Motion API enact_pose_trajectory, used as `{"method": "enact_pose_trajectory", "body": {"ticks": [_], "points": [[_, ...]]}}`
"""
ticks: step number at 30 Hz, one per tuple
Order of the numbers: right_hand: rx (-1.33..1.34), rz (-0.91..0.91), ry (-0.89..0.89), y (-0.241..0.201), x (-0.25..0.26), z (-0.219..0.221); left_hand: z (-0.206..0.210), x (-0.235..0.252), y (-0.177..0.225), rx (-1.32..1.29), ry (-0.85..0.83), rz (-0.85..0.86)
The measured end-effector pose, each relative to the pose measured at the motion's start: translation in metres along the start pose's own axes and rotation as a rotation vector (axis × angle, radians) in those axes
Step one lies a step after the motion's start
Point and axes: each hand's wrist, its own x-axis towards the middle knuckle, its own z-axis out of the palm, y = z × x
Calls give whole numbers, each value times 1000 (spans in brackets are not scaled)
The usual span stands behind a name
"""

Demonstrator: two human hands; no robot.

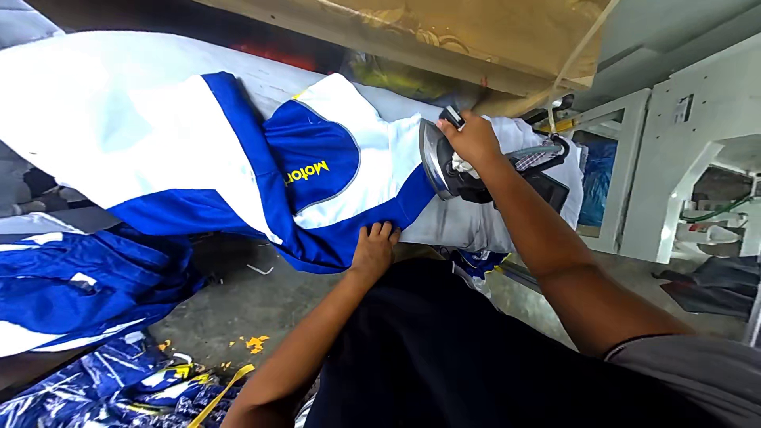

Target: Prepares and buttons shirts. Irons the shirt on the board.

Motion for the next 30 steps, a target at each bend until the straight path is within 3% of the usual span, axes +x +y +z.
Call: {"method": "enact_pose_trajectory", "body": {"ticks": [4,12,17,25,30], "points": [[38,10,-4,-7,5,-3,-3,0,0,36,-29,-7],[11,-16,-41,34,-20,-3,0,1,-5,-9,8,13],[-15,-103,-37,5,-9,-7,-3,2,-3,-24,7,3],[39,-137,-8,-82,43,0,3,0,-2,-22,33,7],[17,-196,-60,-63,24,5,-1,-1,-6,-56,37,13]]}}
